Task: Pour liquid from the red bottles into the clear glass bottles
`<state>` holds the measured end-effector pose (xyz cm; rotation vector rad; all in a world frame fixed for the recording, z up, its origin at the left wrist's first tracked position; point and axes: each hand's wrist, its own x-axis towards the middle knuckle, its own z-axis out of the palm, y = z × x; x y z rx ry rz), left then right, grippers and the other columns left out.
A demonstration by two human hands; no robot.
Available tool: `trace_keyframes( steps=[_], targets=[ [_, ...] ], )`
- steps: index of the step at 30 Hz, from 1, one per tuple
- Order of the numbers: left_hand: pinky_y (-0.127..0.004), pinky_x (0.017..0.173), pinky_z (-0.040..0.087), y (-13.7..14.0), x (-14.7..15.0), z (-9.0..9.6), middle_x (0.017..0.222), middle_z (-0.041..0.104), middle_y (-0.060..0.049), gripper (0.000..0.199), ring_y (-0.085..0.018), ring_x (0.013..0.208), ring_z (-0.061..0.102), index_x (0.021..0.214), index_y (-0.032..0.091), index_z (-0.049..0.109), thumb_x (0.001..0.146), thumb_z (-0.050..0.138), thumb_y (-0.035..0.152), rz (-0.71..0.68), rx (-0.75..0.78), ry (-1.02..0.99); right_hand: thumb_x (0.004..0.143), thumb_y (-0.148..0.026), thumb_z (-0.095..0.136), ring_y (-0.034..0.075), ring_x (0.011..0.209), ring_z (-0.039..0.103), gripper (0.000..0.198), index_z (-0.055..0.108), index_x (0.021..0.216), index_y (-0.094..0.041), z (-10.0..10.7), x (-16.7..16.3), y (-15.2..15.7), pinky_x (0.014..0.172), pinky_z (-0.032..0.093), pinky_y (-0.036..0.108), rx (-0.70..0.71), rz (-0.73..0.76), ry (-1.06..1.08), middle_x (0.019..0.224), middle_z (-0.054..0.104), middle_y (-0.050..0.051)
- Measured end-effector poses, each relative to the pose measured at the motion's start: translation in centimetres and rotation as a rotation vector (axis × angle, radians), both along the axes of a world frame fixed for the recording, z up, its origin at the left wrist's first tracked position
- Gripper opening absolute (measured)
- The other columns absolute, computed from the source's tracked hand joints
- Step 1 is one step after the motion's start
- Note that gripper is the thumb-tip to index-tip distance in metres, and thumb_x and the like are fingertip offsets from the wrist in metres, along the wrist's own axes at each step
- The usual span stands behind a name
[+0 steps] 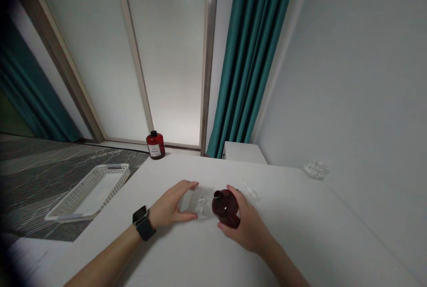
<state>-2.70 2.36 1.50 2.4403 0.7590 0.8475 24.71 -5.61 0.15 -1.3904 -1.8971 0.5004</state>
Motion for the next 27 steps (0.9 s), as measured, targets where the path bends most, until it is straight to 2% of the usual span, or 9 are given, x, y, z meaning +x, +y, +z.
trace_keyframes(
  steps=[6, 12, 19, 27],
  targets=[
    [-0.046, 0.097, 0.050, -0.7, 0.3, 0.2, 0.123, 0.058, -0.015, 0.070, -0.029, 0.111, 0.057, 0.139, 0.017, 0.040, 0.083, 0.072, 0.043, -0.070, 0.044, 0.003, 0.071, -0.025, 0.071, 0.032, 0.132, 0.052, 0.085, 0.032, 0.147, -0.021, 1.0, 0.9, -0.8, 0.109, 0.044, 0.050, -0.026, 0.039, -0.160, 0.146, 0.050, 0.017],
    [-0.047, 0.096, 0.050, -0.8, 0.5, 0.2, 0.122, 0.060, -0.014, 0.073, -0.030, 0.110, 0.058, 0.137, 0.019, 0.043, 0.079, 0.077, 0.046, -0.055, 0.054, 0.036, 0.069, -0.022, 0.071, 0.031, 0.130, 0.054, 0.087, 0.032, 0.146, -0.021, 1.7, 0.7, -1.0, 0.106, 0.046, 0.048, -0.022, 0.078, -0.276, 0.145, 0.051, 0.018],
    [-0.046, 0.093, 0.052, -0.6, 0.7, 0.0, 0.118, 0.062, -0.015, 0.075, -0.031, 0.107, 0.060, 0.135, 0.018, 0.044, 0.076, 0.079, 0.047, -0.058, 0.072, 0.064, 0.067, -0.020, 0.073, 0.031, 0.119, 0.061, 0.089, 0.034, 0.147, -0.021, 2.5, 0.7, -0.9, 0.100, 0.049, 0.046, -0.059, 0.116, -0.334, 0.136, 0.059, 0.017],
    [-0.046, 0.091, 0.052, -0.6, 0.8, -0.4, 0.117, 0.063, -0.015, 0.075, -0.031, 0.106, 0.060, 0.136, 0.017, 0.045, 0.077, 0.077, 0.050, -0.067, 0.057, 0.081, 0.067, -0.018, 0.072, 0.031, 0.117, 0.061, 0.090, 0.034, 0.148, -0.021, 2.7, 0.9, -0.7, 0.099, 0.049, 0.046, -0.114, 0.133, -0.387, 0.134, 0.060, 0.016]
  ],
)
